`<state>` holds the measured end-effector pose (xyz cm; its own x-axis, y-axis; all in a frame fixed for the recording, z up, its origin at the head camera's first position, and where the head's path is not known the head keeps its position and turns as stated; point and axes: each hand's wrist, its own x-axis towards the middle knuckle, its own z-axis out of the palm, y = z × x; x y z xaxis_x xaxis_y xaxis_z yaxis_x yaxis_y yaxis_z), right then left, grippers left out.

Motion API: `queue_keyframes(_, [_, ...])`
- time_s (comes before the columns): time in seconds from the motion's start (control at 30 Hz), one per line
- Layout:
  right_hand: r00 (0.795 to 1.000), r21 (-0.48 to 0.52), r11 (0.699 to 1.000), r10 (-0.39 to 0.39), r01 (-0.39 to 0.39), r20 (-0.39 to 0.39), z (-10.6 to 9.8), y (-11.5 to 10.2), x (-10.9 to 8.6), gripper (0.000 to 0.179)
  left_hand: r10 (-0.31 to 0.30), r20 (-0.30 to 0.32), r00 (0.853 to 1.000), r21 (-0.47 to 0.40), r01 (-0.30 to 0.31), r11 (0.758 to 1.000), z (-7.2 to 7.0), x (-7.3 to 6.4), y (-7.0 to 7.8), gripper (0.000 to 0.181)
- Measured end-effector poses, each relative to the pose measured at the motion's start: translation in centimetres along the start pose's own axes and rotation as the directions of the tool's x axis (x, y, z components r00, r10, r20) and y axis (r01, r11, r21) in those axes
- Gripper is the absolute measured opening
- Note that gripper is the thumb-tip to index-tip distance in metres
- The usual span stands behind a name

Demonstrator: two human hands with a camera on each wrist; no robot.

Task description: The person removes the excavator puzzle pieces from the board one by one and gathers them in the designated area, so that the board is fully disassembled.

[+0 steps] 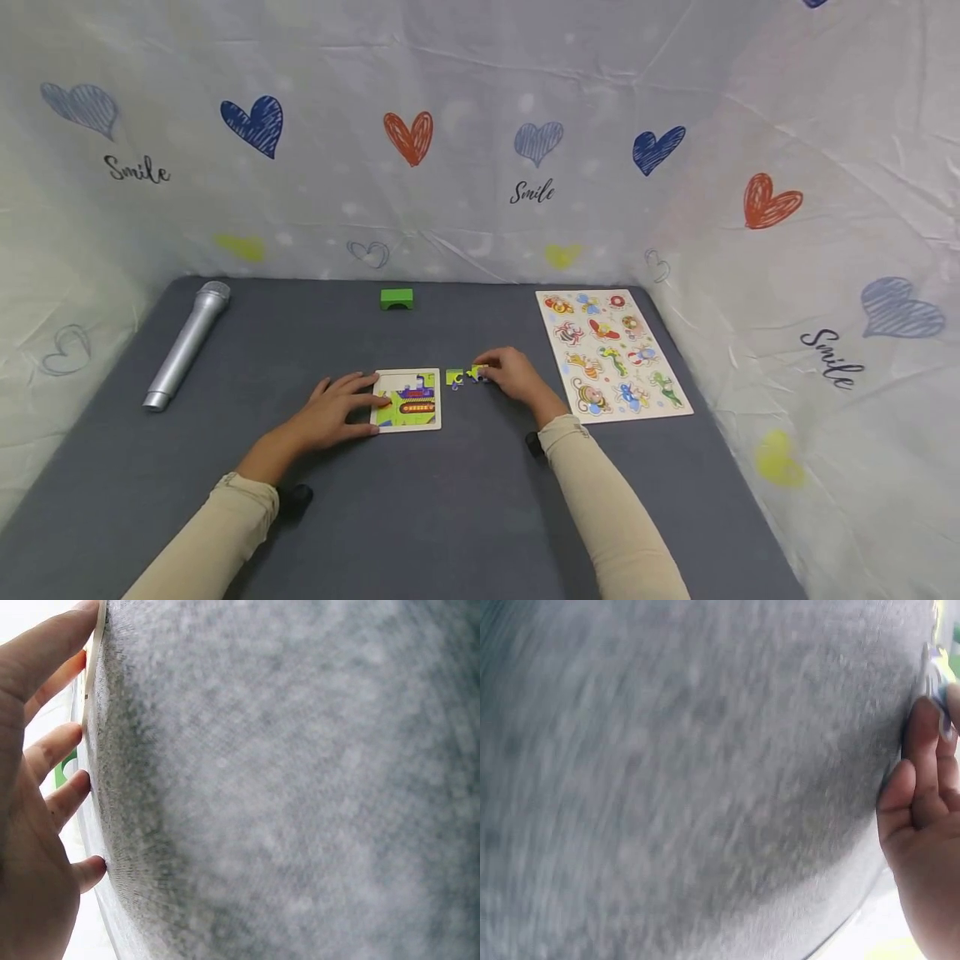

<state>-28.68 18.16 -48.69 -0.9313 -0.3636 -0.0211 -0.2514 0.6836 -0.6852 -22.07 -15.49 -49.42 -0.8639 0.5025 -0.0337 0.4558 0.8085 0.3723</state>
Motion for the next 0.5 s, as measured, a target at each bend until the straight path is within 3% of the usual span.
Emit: queue_keyframes(0.5, [0.999,-0.001,0.999,-0.035,0.035,0.023,0.48,0.16,-0.02,0.027,-0.001,0.006,1.0,-0.008,0.001,1.0,-0.03,-0.2,-0.07,0.049])
